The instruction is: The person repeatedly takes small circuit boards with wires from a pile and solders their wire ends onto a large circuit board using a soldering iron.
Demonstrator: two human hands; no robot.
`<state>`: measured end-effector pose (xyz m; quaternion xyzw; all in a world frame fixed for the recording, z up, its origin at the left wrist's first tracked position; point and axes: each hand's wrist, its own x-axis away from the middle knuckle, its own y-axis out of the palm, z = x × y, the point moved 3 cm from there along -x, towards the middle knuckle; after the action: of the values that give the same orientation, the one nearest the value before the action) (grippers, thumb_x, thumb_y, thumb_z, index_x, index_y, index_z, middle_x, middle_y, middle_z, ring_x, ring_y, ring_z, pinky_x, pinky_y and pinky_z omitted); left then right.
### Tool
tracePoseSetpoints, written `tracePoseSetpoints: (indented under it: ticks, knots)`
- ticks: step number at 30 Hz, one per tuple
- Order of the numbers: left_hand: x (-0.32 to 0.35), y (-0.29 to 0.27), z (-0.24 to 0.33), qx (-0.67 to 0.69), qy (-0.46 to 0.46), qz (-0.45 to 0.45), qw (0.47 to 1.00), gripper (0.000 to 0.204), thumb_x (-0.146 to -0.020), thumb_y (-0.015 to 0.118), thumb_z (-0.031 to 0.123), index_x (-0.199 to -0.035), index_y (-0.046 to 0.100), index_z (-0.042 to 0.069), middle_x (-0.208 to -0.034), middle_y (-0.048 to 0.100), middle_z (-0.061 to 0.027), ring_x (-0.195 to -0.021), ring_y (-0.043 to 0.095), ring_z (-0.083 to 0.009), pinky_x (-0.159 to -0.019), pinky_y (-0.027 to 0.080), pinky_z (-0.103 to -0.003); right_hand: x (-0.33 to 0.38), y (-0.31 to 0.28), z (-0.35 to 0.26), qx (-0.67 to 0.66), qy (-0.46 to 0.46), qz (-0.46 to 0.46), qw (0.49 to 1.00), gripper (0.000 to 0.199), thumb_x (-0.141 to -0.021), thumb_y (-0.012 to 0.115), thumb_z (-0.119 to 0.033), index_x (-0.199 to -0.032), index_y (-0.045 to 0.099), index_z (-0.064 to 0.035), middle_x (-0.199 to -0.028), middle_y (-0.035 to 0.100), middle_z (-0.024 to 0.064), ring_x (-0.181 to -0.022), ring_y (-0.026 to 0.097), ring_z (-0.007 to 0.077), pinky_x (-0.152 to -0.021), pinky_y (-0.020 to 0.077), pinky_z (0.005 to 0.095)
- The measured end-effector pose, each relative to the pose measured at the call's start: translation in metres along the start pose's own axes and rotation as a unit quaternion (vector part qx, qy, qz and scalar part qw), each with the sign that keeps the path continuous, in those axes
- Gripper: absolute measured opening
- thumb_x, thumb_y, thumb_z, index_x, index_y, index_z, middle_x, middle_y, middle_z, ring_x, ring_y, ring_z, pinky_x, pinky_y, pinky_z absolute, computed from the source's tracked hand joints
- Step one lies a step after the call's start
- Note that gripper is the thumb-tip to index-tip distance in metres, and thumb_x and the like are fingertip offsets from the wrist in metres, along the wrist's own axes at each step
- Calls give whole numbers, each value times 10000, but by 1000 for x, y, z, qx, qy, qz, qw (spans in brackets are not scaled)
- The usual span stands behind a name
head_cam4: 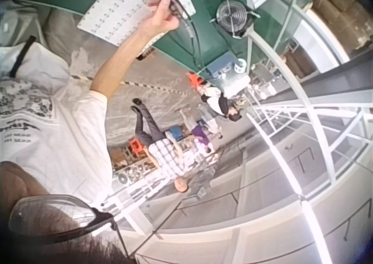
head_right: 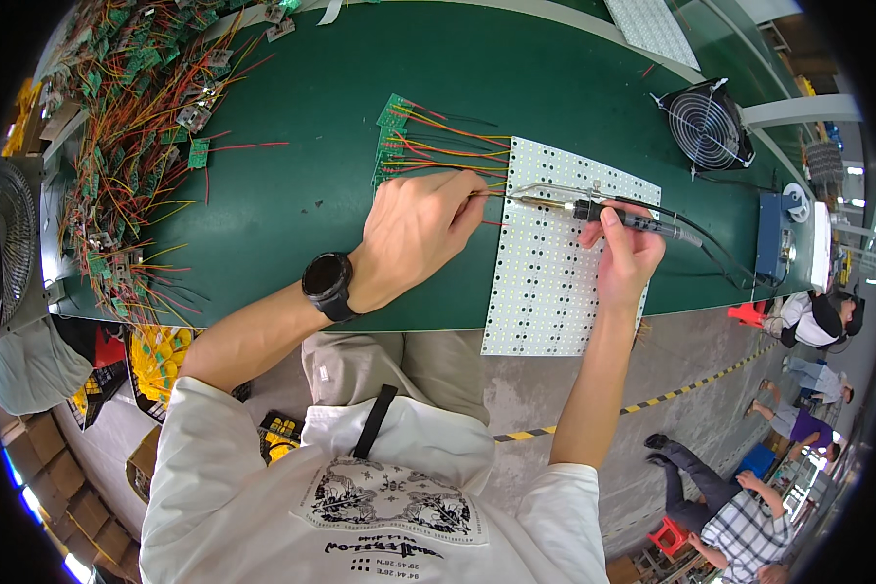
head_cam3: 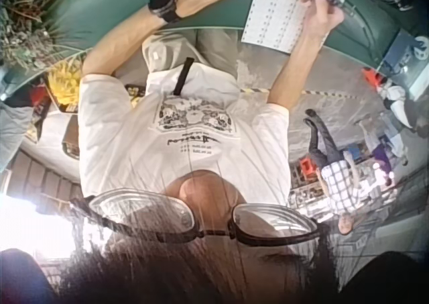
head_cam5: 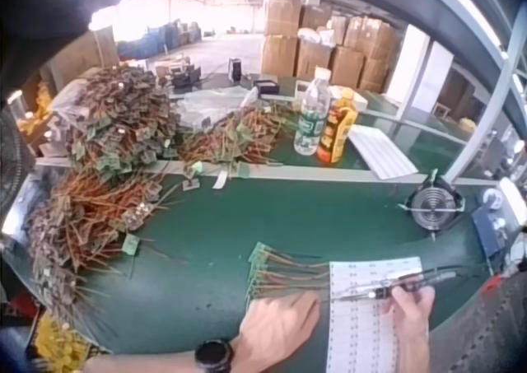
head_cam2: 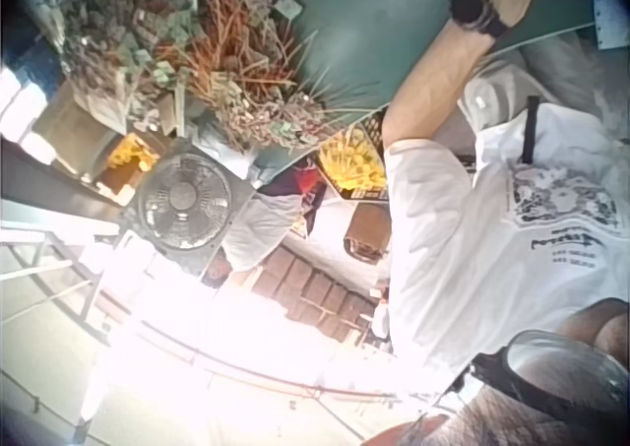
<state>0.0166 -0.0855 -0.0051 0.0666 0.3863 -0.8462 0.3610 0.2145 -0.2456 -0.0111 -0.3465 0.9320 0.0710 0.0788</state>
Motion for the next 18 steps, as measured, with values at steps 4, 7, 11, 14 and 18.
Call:
tracePoseSetpoints:
  ticks: [4,7,11,14,18]
  knots:
    - [0,2,-2,-4,-4,-8,1000,24,-803,637,39,-821,626,29,-669,629,-109,-551,603,-314,-493,471,-387,0,-1,1,7,5,-15,1000,174,-879,641,-46,-1003,630,75,-696,639,133,-549,589,185,-520,457,284]
    - [0,2,-2,-4,0,-8,1000,28,-803,639,41,-824,627,27,-672,632,-110,-557,607,-314,-497,475,-387,0,-2,2,9,7,-15,1000,172,-880,641,-45,-1002,629,75,-688,637,131,-549,590,185,-522,459,284]
    - [0,1,-1,-3,-4,-9,1000,30,-803,639,42,-825,627,26,-678,635,-113,-561,609,-317,-501,477,-388,0,-3,2,10,9,-10,1000,175,-880,641,-51,-1001,627,75,-690,641,131,-549,593,185,-516,460,286]
    - [0,1,-1,-2,-14,-15,1000,31,-803,639,42,-828,628,25,-684,639,-117,-565,610,-320,-502,478,-390,0,-8,6,-12,18,-2,1000,180,-879,640,-57,-1001,625,74,-738,652,138,-549,595,186,-504,458,290]
    - [0,1,-1,0,-3,-8,1000,28,-806,637,43,-828,632,27,-689,644,-117,-570,615,-317,-505,482,-392,0,-9,5,-15,11,13,1000,185,-880,639,-62,-1004,619,73,-789,660,139,-546,593,186,-494,456,295]
